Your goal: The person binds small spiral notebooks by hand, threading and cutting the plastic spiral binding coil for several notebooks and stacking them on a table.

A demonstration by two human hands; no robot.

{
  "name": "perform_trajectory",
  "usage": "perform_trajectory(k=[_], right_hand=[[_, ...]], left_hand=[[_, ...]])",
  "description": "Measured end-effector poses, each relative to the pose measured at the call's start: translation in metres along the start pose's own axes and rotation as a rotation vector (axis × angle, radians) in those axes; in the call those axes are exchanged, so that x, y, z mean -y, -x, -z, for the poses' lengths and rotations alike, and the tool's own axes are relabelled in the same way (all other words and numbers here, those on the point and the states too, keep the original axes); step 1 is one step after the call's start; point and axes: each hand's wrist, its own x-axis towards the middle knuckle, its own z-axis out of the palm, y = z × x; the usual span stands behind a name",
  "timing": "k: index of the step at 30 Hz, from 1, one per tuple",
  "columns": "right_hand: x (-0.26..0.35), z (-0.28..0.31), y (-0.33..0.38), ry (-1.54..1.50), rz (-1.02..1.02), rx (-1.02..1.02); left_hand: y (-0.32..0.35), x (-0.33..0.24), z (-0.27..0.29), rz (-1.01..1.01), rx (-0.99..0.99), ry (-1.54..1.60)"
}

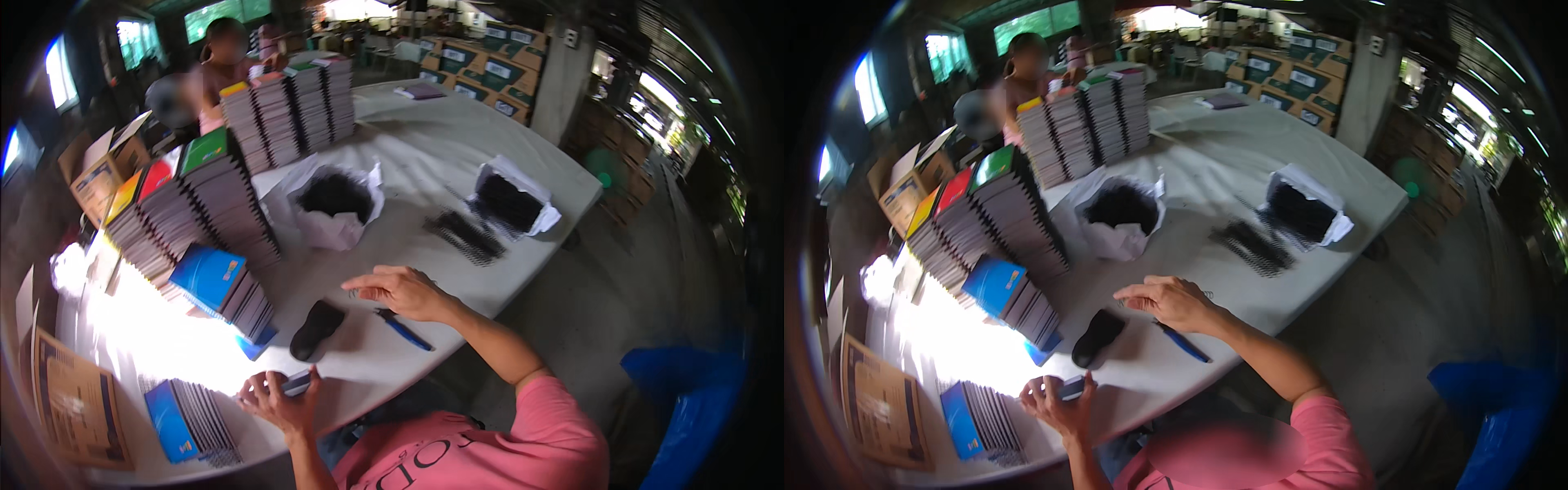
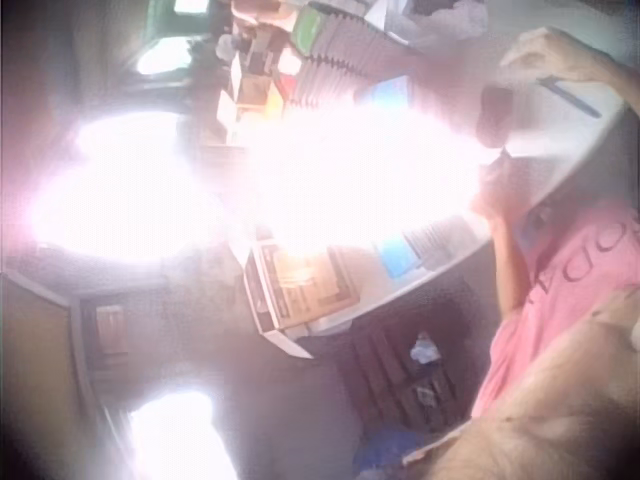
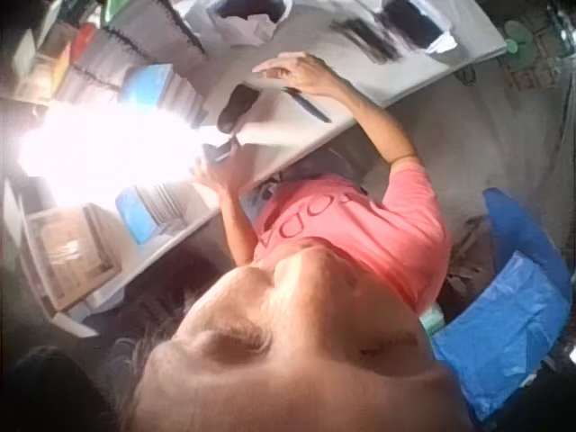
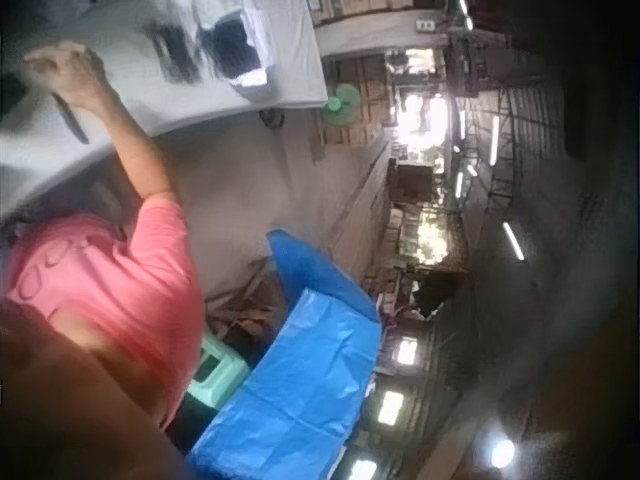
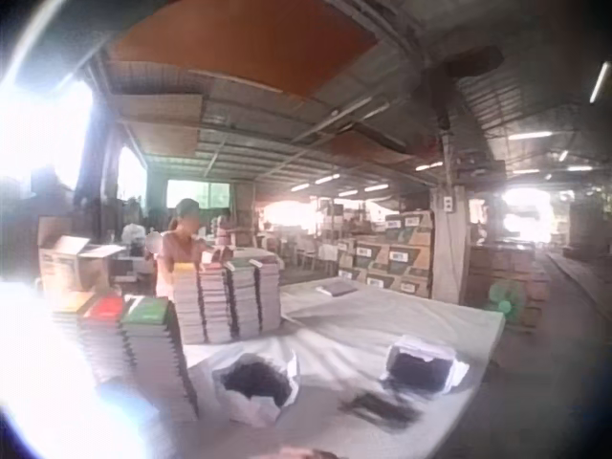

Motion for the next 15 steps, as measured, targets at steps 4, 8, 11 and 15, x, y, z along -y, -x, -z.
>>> perform_trajectory(k=[4,8,11,15], right_hand=[[0.019,-0.044,0.017,-0.219,0.14,0.037],[0.039,-0.061,0.015,-0.25,0.185,-0.032],[0.042,-0.075,0.007,-0.227,0.224,-0.037],[0.047,-0.083,0.004,-0.286,0.214,0.063]], left_hand=[[0.0,-0.012,0.003,-0.018,0.041,0.043],[0.001,-0.008,0.009,0.001,0.019,0.079],[0.004,-0.005,0.005,0.012,0.04,0.041],[0.004,-0.008,0.004,0.031,0.054,0.043]])
